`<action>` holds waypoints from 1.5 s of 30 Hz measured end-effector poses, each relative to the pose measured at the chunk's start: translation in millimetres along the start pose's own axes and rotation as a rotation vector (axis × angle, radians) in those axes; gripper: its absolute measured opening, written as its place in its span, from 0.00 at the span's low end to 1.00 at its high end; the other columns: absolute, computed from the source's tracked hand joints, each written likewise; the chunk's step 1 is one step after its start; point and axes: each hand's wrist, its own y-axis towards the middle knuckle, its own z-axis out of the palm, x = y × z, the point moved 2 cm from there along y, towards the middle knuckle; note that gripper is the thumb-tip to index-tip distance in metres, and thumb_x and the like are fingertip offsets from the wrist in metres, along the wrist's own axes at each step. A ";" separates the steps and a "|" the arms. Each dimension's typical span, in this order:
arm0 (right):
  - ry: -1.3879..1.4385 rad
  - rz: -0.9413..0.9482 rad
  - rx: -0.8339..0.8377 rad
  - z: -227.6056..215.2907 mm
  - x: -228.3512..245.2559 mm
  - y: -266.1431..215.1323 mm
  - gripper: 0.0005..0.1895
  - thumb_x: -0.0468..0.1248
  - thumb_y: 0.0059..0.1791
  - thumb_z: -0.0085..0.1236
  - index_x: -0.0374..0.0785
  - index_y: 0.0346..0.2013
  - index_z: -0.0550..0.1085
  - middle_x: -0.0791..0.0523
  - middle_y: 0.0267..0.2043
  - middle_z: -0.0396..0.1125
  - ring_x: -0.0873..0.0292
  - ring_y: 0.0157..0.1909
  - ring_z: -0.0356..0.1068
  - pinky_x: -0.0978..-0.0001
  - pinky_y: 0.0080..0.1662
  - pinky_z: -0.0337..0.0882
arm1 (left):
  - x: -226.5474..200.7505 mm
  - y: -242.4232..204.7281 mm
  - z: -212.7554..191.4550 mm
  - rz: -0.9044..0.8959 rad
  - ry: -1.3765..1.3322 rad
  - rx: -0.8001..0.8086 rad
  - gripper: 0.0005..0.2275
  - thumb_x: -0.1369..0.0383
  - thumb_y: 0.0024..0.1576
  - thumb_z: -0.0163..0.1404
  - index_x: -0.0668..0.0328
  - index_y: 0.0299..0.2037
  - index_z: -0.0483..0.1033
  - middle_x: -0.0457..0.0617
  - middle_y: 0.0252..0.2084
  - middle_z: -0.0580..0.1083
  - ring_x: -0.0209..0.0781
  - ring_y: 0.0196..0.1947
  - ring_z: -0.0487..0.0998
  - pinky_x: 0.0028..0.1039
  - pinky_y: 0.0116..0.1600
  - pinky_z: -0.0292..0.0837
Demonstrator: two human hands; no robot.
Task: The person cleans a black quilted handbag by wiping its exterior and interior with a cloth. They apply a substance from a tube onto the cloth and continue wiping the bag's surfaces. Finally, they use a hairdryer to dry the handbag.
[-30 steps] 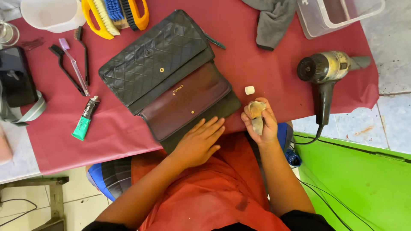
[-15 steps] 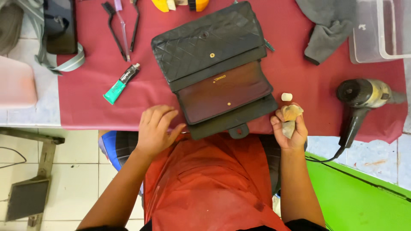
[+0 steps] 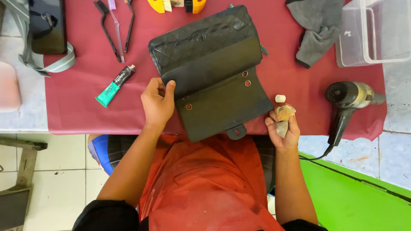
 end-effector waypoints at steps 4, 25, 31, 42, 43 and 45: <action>-0.008 0.012 0.026 -6.7 0.6 -0.3 0.15 0.44 0.53 0.55 0.48 0.54 0.72 0.60 0.41 0.58 0.63 0.40 0.55 0.67 0.47 0.58 | 8.9 10.1 4.7 -0.099 0.012 0.009 0.08 0.69 0.61 0.59 0.60 0.32 0.75 0.50 0.24 0.73 0.44 0.23 0.76 0.31 0.26 0.69; 0.015 0.005 0.147 -27.5 -1.8 1.5 0.20 0.44 0.54 0.52 0.48 0.61 0.70 0.58 0.41 0.55 0.62 0.40 0.53 0.65 0.46 0.58 | -12.0 32.2 7.3 0.318 0.329 -0.226 0.10 0.68 0.60 0.61 0.52 0.44 0.71 0.41 0.33 0.61 0.39 0.28 0.69 0.30 0.33 0.71; 0.034 0.002 0.174 -33.8 -1.3 1.4 0.20 0.43 0.55 0.49 0.46 0.62 0.69 0.58 0.41 0.54 0.61 0.41 0.53 0.64 0.47 0.58 | -10.8 17.4 -3.0 0.672 0.461 -0.090 0.09 0.65 0.61 0.56 0.49 0.50 0.83 0.43 0.52 0.74 0.46 0.48 0.73 0.34 0.48 0.62; 0.045 0.006 0.162 -31.7 -1.8 1.2 0.21 0.42 0.54 0.52 0.47 0.62 0.70 0.58 0.41 0.54 0.61 0.41 0.53 0.64 0.47 0.58 | -10.6 15.1 1.8 0.293 0.207 -0.019 0.13 0.65 0.54 0.64 0.48 0.49 0.82 0.43 0.56 0.71 0.50 0.54 0.74 0.38 0.51 0.61; 0.043 0.008 0.161 -33.0 -2.4 1.8 0.21 0.42 0.54 0.52 0.47 0.62 0.70 0.58 0.41 0.54 0.61 0.41 0.53 0.64 0.47 0.58 | -5.2 17.8 3.4 0.290 0.207 -0.019 0.13 0.65 0.54 0.64 0.48 0.49 0.82 0.43 0.56 0.71 0.50 0.54 0.74 0.38 0.51 0.61; 0.050 0.001 0.158 -35.8 -2.0 1.7 0.22 0.42 0.54 0.52 0.46 0.63 0.70 0.57 0.42 0.54 0.61 0.42 0.53 0.64 0.47 0.57 | 4.9 21.9 7.3 0.317 0.263 -0.039 0.06 0.65 0.59 0.60 0.44 0.45 0.83 0.39 0.52 0.70 0.45 0.53 0.73 0.35 0.51 0.61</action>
